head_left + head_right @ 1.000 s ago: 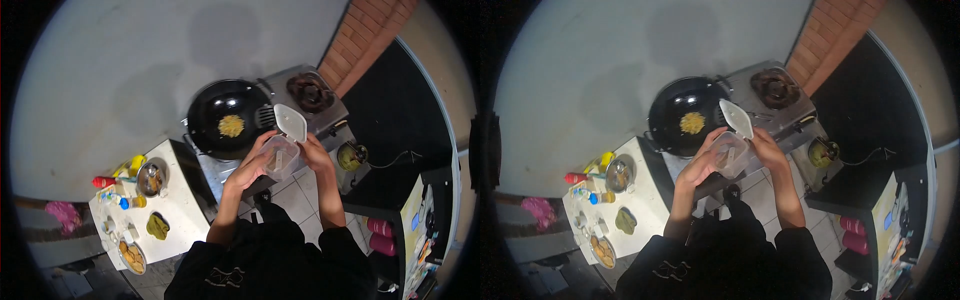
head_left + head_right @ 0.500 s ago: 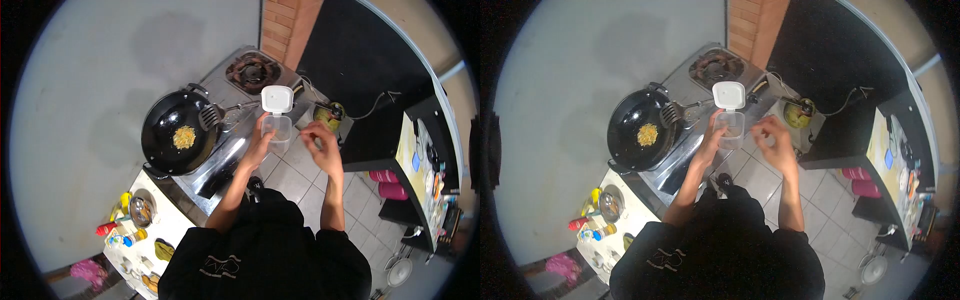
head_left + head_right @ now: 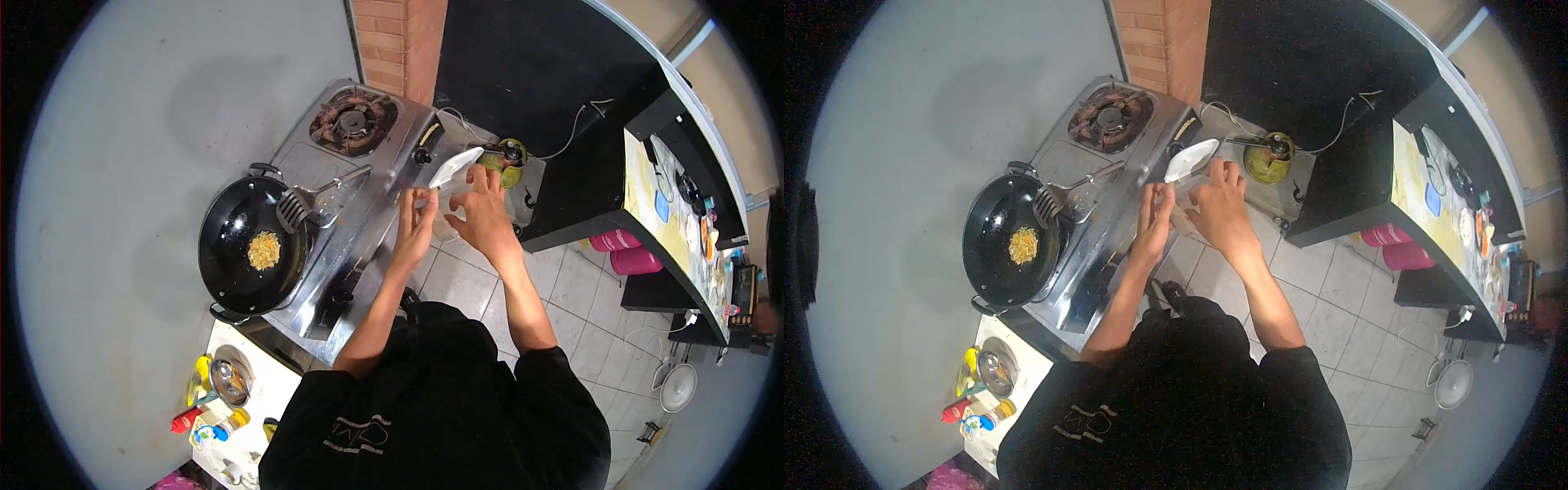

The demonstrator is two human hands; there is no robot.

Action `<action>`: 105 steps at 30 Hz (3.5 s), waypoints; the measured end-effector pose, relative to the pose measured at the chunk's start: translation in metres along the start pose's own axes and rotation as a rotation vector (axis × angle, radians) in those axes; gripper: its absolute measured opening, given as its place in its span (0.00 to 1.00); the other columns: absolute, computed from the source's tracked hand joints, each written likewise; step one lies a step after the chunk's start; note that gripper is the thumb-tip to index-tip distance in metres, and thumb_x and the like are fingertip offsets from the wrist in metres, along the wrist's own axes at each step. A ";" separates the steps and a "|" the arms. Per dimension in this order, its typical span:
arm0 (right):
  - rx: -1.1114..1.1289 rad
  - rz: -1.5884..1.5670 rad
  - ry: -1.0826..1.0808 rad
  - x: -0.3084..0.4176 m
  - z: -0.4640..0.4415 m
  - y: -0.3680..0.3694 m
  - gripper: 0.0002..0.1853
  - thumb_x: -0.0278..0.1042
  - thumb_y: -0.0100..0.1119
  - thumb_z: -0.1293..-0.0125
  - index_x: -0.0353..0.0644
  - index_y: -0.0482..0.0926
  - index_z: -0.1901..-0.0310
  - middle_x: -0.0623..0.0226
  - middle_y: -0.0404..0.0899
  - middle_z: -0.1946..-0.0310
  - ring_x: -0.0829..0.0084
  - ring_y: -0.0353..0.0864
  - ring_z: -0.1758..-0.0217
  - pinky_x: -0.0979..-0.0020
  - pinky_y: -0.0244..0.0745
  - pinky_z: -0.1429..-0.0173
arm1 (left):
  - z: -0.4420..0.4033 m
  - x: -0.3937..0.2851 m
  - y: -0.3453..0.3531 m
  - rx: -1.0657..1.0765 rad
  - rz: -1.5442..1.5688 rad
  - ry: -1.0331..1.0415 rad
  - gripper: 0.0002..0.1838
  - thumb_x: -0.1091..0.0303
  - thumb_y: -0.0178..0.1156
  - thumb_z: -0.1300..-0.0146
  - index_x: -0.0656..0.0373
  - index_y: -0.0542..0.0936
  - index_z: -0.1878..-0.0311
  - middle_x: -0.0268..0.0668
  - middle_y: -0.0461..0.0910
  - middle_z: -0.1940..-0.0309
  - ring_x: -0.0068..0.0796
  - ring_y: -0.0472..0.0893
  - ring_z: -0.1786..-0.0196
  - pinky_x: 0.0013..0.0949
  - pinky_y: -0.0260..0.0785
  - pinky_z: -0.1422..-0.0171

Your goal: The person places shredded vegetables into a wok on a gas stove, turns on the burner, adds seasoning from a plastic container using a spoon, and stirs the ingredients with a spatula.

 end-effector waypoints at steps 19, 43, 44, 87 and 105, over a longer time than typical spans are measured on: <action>-0.001 -0.024 -0.010 -0.044 0.019 -0.003 0.10 0.27 0.72 0.59 0.39 0.84 0.71 0.48 0.67 0.47 0.50 0.64 0.39 0.61 0.65 0.37 | -0.006 -0.003 0.057 0.101 0.089 0.121 0.25 0.47 0.46 0.28 0.62 0.63 0.45 0.40 0.69 0.51 0.28 0.68 0.48 0.33 0.61 0.41; -0.047 -0.302 0.009 -0.053 0.018 -0.012 0.06 0.23 0.61 0.53 0.33 0.76 0.72 0.49 0.70 0.50 0.48 0.62 0.40 0.55 0.64 0.38 | -0.014 -0.002 0.046 0.054 0.181 0.221 0.18 0.56 0.45 0.26 0.60 0.64 0.44 0.36 0.68 0.48 0.24 0.68 0.45 0.29 0.60 0.40; -0.057 -0.310 0.003 -0.054 0.019 -0.013 0.06 0.22 0.61 0.53 0.32 0.76 0.72 0.49 0.70 0.50 0.48 0.63 0.40 0.55 0.64 0.38 | -0.015 0.000 0.045 0.057 0.183 0.234 0.18 0.56 0.46 0.26 0.60 0.64 0.43 0.37 0.67 0.47 0.25 0.68 0.44 0.30 0.59 0.39; -0.114 -0.374 0.002 -0.036 0.027 0.014 0.07 0.26 0.63 0.45 0.35 0.83 0.64 0.46 0.64 0.38 0.44 0.53 0.28 0.53 0.55 0.29 | -0.017 -0.022 0.017 0.068 -0.032 0.555 0.18 0.66 0.45 0.27 0.59 0.70 0.39 0.39 0.68 0.38 0.33 0.62 0.32 0.36 0.62 0.34; -0.151 -0.511 0.034 -0.039 0.032 0.020 0.09 0.29 0.62 0.43 0.30 0.82 0.64 0.44 0.65 0.39 0.48 0.57 0.29 0.55 0.56 0.30 | -0.009 -0.022 0.019 0.058 -0.016 0.544 0.18 0.65 0.46 0.28 0.60 0.70 0.39 0.40 0.67 0.38 0.35 0.63 0.32 0.38 0.59 0.32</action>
Point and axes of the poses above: each hand's wrist, its own z-axis away from the middle knuckle, its own y-axis out of the palm, x = y × z, the point moved 6 cm from there along -z, towards the middle knuckle
